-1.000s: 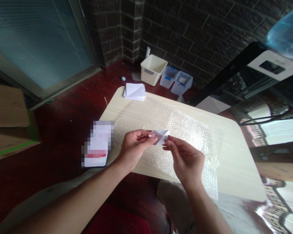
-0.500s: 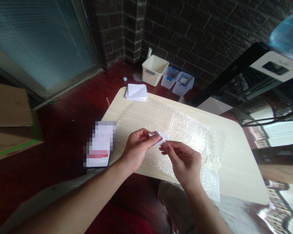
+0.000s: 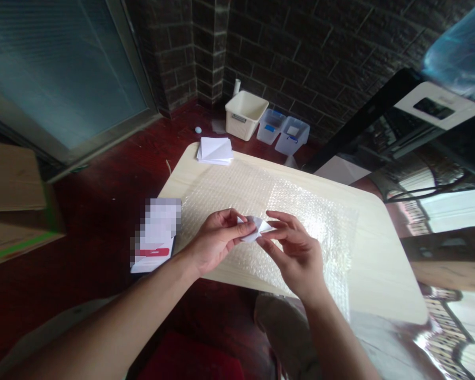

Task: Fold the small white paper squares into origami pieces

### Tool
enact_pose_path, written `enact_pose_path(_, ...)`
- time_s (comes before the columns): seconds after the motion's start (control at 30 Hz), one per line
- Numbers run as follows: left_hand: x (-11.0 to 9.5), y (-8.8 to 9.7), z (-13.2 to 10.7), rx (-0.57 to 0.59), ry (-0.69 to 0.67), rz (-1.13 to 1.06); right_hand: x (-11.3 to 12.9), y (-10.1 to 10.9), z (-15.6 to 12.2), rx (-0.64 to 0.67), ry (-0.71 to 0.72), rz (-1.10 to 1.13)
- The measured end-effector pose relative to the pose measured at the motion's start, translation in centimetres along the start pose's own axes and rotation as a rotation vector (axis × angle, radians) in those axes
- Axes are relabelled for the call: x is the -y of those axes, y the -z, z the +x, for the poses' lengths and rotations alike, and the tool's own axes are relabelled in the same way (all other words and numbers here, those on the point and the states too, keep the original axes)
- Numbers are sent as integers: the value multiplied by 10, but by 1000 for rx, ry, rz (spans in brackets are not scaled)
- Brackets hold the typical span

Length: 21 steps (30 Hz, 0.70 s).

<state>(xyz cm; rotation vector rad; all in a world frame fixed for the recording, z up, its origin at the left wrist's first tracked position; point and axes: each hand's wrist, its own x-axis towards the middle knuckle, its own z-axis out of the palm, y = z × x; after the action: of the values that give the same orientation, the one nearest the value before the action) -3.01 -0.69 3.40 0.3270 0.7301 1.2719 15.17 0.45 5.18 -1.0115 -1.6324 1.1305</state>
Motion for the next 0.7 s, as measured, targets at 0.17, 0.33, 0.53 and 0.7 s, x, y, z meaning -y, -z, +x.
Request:
enact_pose_path(0.17, 3, 1, 3, -10, -3, 28, 2, 8, -3, 38, 153, -302)
enact_pose_path(0.33, 5, 3, 4, -28, -25, 86, 1, 6, -3, 31, 104, -243)
enact_pose_path(0.53, 6, 3, 3, -54, -54, 82, -3, -4, 0, 9, -116, 202)
enact_pose_path(0.7, 6, 3, 2, -41, -49, 29, -5, -5, 2, 46, -94, 137)
